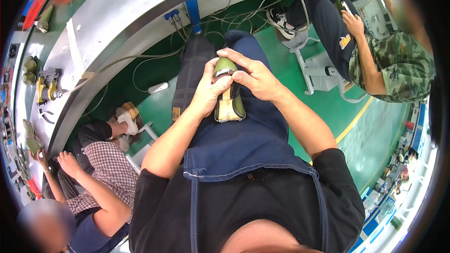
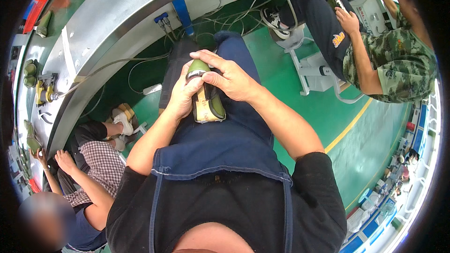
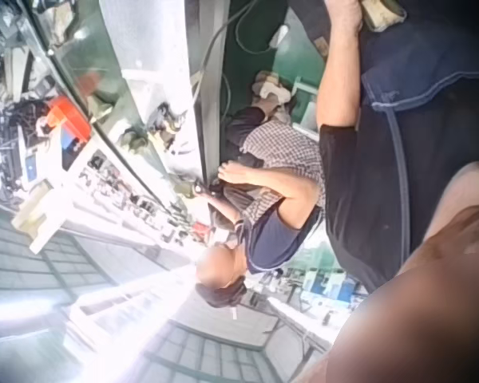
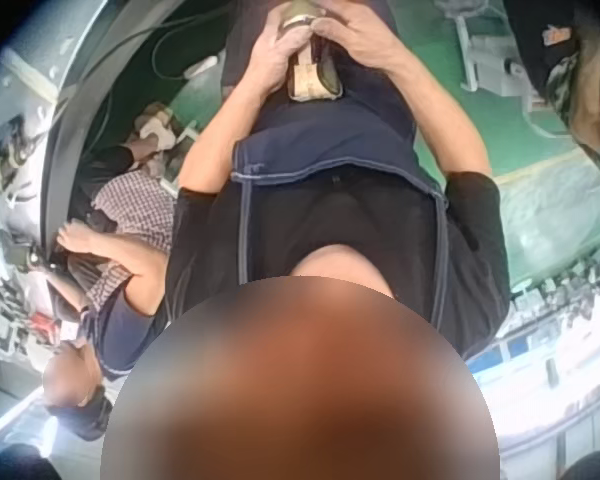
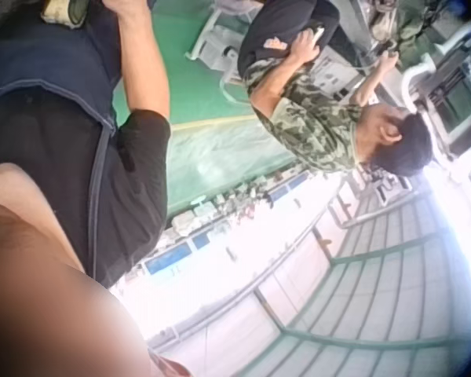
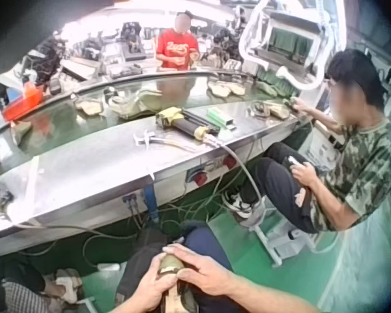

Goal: The person assembles green slipper uppers by attaching silver insoles. They pick up a slipper and an insole, align them, and use a staple gun to fasten the insole to the slipper. The person repeats this process for multiple pairs, placing finished units on the table.

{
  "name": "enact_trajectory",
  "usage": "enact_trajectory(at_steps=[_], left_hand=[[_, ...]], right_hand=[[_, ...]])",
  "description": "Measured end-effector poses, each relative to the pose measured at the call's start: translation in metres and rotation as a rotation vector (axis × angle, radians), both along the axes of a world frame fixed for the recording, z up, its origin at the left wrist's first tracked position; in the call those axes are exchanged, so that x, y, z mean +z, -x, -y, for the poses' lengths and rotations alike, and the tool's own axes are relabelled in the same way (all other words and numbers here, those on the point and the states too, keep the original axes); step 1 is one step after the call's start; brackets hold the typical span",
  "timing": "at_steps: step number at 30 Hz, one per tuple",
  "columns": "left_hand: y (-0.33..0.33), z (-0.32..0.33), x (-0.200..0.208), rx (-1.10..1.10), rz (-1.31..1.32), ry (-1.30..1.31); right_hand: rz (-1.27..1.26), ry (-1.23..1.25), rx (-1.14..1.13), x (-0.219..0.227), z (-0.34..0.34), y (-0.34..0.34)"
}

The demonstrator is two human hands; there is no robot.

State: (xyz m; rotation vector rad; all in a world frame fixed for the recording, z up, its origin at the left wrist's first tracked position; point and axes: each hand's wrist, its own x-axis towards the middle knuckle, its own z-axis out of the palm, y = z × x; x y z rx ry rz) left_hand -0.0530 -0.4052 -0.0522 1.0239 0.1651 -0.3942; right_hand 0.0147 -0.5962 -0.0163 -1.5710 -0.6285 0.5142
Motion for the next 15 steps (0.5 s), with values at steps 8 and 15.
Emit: enact_trajectory(at_steps=[8, 15], left_hand=[[0.01, -0.001, -0.011, -0.016, 0.022, 0.081], [0.008, -0.019, 0.037, -0.009, 0.099, 0.013]], right_hand=[[0.262, 0.159, 0.021, 0.002, -0.001, 0.006], [0.183, 0.242, 0.143, 0.037, -0.018, -0.009]])
